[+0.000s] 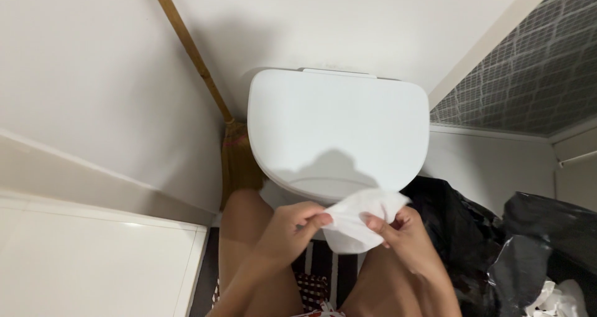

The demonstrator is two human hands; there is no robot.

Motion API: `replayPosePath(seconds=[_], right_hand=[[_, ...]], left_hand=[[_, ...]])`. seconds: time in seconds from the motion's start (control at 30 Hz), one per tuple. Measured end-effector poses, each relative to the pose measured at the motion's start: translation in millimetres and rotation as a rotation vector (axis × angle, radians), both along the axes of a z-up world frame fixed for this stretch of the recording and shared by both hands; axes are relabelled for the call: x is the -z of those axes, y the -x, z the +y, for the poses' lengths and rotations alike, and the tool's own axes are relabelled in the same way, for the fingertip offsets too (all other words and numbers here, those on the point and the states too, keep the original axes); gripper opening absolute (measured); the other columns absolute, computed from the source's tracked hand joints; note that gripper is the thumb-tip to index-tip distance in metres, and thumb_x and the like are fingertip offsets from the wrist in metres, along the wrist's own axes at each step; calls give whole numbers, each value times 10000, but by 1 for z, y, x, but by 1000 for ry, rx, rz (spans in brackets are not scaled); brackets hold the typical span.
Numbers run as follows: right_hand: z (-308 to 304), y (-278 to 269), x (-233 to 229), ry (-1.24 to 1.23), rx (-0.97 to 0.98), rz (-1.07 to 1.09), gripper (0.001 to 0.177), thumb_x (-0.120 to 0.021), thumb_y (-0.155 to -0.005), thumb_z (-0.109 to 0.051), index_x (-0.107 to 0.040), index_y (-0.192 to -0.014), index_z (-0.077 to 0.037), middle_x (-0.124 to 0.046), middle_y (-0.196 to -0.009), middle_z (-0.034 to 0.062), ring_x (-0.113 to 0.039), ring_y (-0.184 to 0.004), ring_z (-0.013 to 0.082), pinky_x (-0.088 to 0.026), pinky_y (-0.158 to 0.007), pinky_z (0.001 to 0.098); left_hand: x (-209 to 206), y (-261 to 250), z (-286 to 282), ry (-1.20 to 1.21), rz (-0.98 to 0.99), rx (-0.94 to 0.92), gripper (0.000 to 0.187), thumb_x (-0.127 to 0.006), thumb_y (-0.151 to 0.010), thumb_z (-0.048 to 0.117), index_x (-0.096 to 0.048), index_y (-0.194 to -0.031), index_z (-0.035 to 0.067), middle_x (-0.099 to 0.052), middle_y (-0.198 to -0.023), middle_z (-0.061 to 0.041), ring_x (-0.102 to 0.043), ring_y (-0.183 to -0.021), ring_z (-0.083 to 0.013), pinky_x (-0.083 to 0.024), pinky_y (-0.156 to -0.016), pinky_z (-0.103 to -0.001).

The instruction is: The recorder uses wet wipes to clean the interior and exterior of a white plastic bin/diaper pail.

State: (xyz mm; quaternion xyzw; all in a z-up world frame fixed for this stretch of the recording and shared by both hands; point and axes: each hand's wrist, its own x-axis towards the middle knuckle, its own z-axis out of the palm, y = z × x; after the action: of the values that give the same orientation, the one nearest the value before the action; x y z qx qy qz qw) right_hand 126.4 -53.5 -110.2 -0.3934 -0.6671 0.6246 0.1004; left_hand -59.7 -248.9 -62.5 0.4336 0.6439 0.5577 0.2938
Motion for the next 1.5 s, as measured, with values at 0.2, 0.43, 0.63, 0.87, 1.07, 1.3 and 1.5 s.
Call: replayPosePath(seconds=[0.2,0.43,0.63,0.87,1.07,1.3,1.5], right_hand=[[10,-25,45,22,-238,181,270,-750,-1017,-216,-731,-893,23,-565,-712,3,-458,-665,108,-389,-579,266],[1,24,-23,-706,136,40,473,-649,-951,-284,-597,-1376,-84,-459,-1354,124,-570,-1092,223,-555,-890,360],[23,9,4,-1017,-6,-60,690,-763,-859,-295,-521,-1488,-144,-299,-1610,172,-314,-1423,394,-370,-1122,513],[50,16,21,-1384,103,85,624,-798,-684,-447,-706,-1271,-255,-574,-1409,26,-468,-1268,275,-361,-1100,437],[66,35,11,-1400,323,313,582,-748,-853,-468,-667,-1317,-126,-549,-1342,97,-450,-1285,289,-378,-1121,431],[120,126,-127,-1142,528,581,438,-739,-980,-352,-622,-1266,-42,-582,-1250,115,-528,-1183,270,-486,-964,401],[174,188,-160,-1192,474,465,246,-545,-1110,-186,-660,-1312,-106,-582,-1391,146,-527,-1371,322,-456,-1157,516]], left_hand=[[-10,22,-16,266,-138,-187,288,-642,-990,300,-773,-994,44,-594,-672,-78,-474,-609,-111,-402,-573,-303],[38,55,52,-65,891,-666,434,-645,-1018,350,-648,-1269,-3,-661,-1207,-222,-609,-1178,-318,-444,-1082,-465],[76,-10,81,110,955,-139,545,-576,-1039,403,-530,-1424,20,-508,-1486,-160,-396,-1454,-291,-325,-1116,-599],[102,99,19,-353,1159,-204,407,-461,-1097,177,-542,-1489,98,-490,-1585,-57,-397,-1516,-235,-205,-1281,-465],[116,107,26,-427,396,-764,387,-466,-1091,98,-534,-1453,-20,-570,-1486,-170,-573,-1332,-268,-458,-1081,-330],[0,106,117,-276,-266,-820,512,-384,-1126,135,-436,-1635,116,-553,-1156,-385,-391,-843,-458,-346,-744,-441],[-65,184,259,-685,995,-868,565,-499,-1063,166,-326,-1585,35,-221,-1662,-281,-215,-1563,-417,-160,-1258,-589]])
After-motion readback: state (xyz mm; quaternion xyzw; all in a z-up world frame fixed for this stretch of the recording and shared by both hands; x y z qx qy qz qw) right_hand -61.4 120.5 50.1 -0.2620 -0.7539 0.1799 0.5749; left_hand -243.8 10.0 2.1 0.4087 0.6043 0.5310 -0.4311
